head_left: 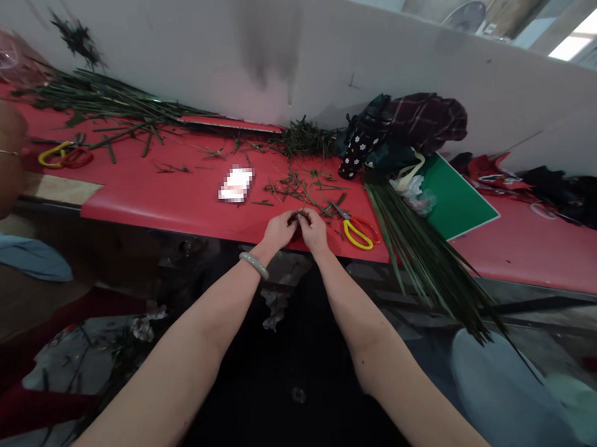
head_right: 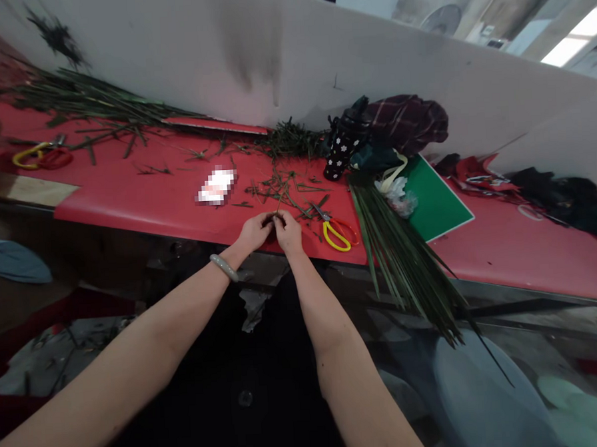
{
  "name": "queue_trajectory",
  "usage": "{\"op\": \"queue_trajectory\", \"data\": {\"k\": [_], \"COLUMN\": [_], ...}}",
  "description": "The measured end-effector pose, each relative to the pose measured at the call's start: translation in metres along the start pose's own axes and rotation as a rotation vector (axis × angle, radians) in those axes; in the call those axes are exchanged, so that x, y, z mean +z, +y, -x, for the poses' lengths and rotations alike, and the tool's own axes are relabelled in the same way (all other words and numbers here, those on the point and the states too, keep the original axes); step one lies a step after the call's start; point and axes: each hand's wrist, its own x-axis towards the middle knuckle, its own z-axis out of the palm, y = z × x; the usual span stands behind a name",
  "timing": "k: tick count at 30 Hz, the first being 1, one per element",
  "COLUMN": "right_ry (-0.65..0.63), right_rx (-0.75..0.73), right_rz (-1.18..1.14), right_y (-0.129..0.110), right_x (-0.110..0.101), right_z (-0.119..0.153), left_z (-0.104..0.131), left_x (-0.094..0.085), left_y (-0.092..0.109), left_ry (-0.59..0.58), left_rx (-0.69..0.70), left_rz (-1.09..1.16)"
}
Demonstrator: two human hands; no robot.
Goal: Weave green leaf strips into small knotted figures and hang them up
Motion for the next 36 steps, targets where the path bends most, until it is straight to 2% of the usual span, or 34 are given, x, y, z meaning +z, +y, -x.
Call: {"op": "queue_trajectory", "data": {"k": [36], "right_ry": [0.014], "right_rx": [0.035], "right_rz": [0.027], "right_y": [-0.015], "right_x": [-0.005], "right_z": [0.004], "left_z": [0.002], "left_x": [-0.003], "left_y": [0.006], "left_ry": [-0.025], "left_rx": [-0.004], "left_rz": [-0.01]}}
